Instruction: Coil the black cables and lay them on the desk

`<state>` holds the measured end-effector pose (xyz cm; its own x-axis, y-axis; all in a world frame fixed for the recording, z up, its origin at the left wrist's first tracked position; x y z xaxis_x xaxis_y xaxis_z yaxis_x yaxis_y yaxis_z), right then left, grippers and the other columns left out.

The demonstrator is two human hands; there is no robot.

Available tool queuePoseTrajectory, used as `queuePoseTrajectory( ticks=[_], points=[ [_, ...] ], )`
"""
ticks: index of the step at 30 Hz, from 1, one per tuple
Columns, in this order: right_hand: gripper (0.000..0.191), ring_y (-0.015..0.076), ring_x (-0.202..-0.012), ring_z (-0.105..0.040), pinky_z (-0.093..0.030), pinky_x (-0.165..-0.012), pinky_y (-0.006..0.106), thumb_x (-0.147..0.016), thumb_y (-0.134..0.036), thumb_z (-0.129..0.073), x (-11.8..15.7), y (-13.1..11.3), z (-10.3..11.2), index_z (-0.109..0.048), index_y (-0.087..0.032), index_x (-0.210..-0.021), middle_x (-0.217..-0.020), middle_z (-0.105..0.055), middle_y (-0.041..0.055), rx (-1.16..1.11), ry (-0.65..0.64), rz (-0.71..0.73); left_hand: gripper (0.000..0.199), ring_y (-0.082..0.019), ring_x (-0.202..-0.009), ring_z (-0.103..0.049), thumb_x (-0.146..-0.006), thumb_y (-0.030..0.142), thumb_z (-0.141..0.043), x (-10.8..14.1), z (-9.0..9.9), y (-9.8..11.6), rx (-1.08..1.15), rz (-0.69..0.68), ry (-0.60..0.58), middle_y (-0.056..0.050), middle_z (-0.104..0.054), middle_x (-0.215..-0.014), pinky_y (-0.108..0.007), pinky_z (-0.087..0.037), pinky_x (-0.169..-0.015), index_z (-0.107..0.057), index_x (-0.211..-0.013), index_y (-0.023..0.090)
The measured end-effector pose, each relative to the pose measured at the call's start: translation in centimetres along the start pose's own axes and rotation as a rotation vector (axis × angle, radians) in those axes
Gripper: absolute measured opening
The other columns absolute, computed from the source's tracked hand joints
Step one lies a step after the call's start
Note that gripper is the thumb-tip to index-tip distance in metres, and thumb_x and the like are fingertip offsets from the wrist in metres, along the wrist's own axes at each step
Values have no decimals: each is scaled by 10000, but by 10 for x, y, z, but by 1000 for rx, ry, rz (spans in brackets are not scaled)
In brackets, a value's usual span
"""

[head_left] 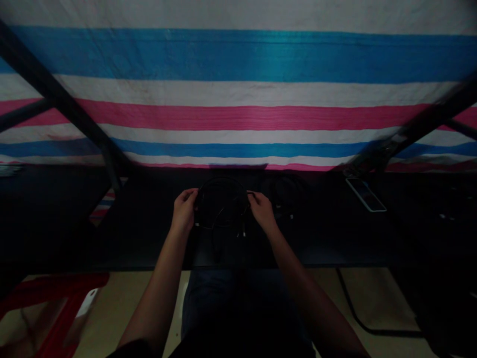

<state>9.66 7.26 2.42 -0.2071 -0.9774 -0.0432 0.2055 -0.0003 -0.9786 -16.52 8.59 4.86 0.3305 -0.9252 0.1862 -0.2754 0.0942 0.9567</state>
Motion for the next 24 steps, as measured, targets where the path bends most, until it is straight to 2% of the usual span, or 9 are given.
queuePoseTrajectory(
  ticks=[5, 9, 13, 15, 16, 17, 19, 21, 24],
  points=[
    [375, 222, -838, -687, -586, -764, 382, -864, -520, -619, 3, 11, 1, -735, -189, -999, -892, -747, 58, -6, -52, -41, 432, -136, -650, -605, -558, 414, -840, -7, 9, -4, -28, 25, -53, -31, -663, -758, -226, -438, -551, -693, -867, 152],
    [352, 236, -914, -694, -571, -852, 420, -819, -436, -668, 13, 7, 1, -713, -177, -1053, -1035, -742, 95, -7, -4, -11, 453, -186, -772, -664, -599, 455, -837, -4, 16, -5, -114, 23, -96, -84, -717, -877, -281, -501, -664, -707, -907, 149],
    [303, 287, -1068, -638, -508, -965, 488, -865, -375, -613, 68, -12, 5, -675, -180, -1089, -1180, -663, 154, 14, 179, 30, 391, -201, -839, -666, -702, 449, -766, -6, 18, 2, -209, -66, -39, -89, -716, -917, -315, -516, -753, -702, -942, 147],
    [217, 280, -1027, -637, -509, -951, 468, -926, -356, -541, 113, -22, -1, -664, -212, -1030, -1066, -668, 123, 46, 255, 71, 327, -209, -902, -663, -778, 428, -702, -8, 12, 5, -251, -138, 20, -88, -709, -959, -334, -517, -816, -687, -963, 159],
    [189, 270, -964, -644, -521, -911, 446, -948, -345, -510, 136, -26, -9, -659, -231, -969, -989, -667, 101, 58, 225, 82, 295, -214, -935, -660, -810, 417, -674, -8, 6, 6, -269, -175, 42, -85, -706, -978, -343, -514, -850, -680, -968, 168],
    [189, 262, -940, -649, -530, -888, 426, -961, -337, -495, 156, -28, -20, -660, -244, -952, -964, -666, 92, 64, 107, 76, 265, -218, -957, -658, -835, 407, -656, -7, -1, 6, -284, -207, 55, -80, -704, -985, -351, -510, -878, -676, -965, 177],
    [255, 274, -1023, -651, -536, -913, 427, -946, -333, -524, 186, -30, -46, -659, -242, -1142, -1109, -663, 119, 99, -131, 24, 214, -226, -960, -663, -860, 385, -647, -2, -16, 3, -306, -256, 53, -71, -703, -959, -363, -507, -905, -674, -938, 188],
    [485, 316, -1165, -615, -514, -984, 467, -901, -350, -601, 196, -28, -67, -570, -202, -1363, -1336, -578, 177, 185, -236, -53, 163, -234, -938, -671, -857, 346, -659, 6, -29, 0, -312, -291, 48, -67, -698, -919, -372, -513, -905, -668, -905, 190],
    [333, 322, -1162, -610, -476, -1021, 486, -878, -212, -594, 181, -29, -87, -680, -177, -1197, -1281, -612, 180, 226, -397, -83, 142, -244, -1067, -641, -875, 306, -628, 17, -41, 7, -296, -372, 149, -88, -675, -1047, -392, -478, -993, -624, -967, 197]
  ],
)
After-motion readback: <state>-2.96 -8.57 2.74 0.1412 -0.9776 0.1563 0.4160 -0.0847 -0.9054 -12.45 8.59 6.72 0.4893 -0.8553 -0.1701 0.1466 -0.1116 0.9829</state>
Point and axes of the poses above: each hand's wrist, its own x-axis away from the middle knuckle, its own z-axis out of the back of the hand, y = z × x, the point moved 2 cm from there along -x, towards the middle knuckle
